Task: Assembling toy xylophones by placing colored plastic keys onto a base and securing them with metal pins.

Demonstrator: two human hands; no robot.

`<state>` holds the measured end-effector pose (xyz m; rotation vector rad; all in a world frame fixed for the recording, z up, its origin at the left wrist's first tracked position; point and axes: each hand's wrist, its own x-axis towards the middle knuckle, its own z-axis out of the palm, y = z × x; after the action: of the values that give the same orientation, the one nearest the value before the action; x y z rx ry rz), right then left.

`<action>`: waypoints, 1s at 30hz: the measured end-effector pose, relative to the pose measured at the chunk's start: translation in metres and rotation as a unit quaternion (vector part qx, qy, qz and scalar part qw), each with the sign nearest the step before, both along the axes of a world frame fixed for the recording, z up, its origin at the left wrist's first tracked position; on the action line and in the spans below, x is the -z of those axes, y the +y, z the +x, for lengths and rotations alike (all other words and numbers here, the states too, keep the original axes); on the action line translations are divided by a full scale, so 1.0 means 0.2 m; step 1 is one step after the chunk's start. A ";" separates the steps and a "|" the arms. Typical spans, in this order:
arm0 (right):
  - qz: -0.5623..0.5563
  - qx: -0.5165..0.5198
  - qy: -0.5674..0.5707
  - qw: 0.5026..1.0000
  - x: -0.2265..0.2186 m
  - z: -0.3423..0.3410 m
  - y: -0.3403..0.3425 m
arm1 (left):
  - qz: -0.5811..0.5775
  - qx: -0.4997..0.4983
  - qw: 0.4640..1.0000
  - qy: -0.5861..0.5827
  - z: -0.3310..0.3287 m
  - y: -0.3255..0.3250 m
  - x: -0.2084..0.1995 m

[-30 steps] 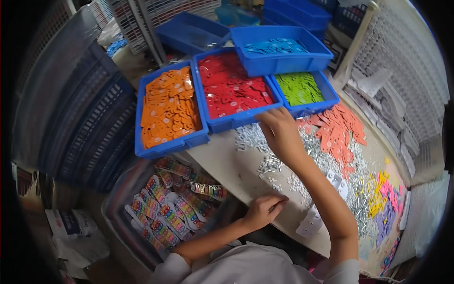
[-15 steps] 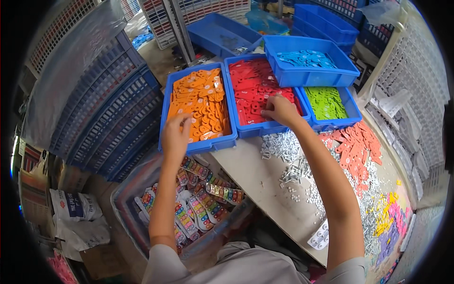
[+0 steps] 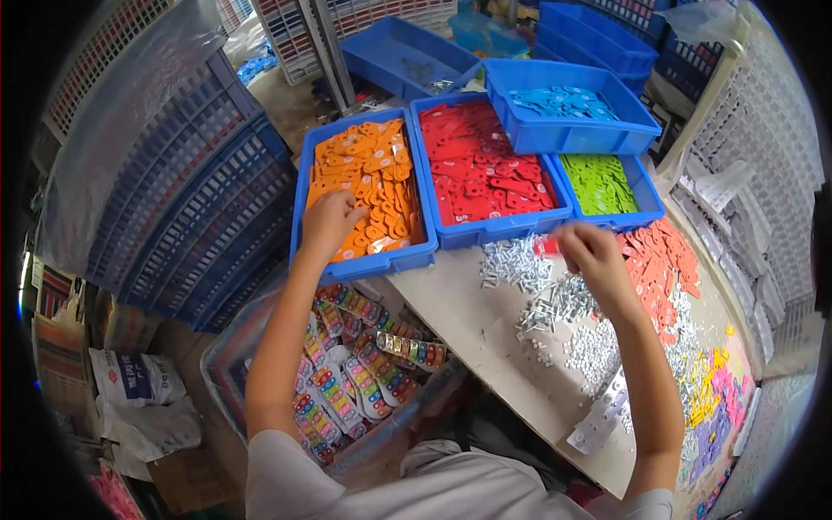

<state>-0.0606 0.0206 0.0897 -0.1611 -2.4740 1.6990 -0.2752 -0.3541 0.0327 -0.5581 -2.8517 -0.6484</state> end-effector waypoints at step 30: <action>-0.346 0.353 0.042 0.868 0.19 1.36 0.15 | 0.501 0.228 0.715 -0.431 1.05 0.87 -0.06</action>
<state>0.2121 0.0509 0.0524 -0.9050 -1.3335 2.0227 -0.0658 -0.1793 0.0455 -0.8593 -2.2460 -2.9024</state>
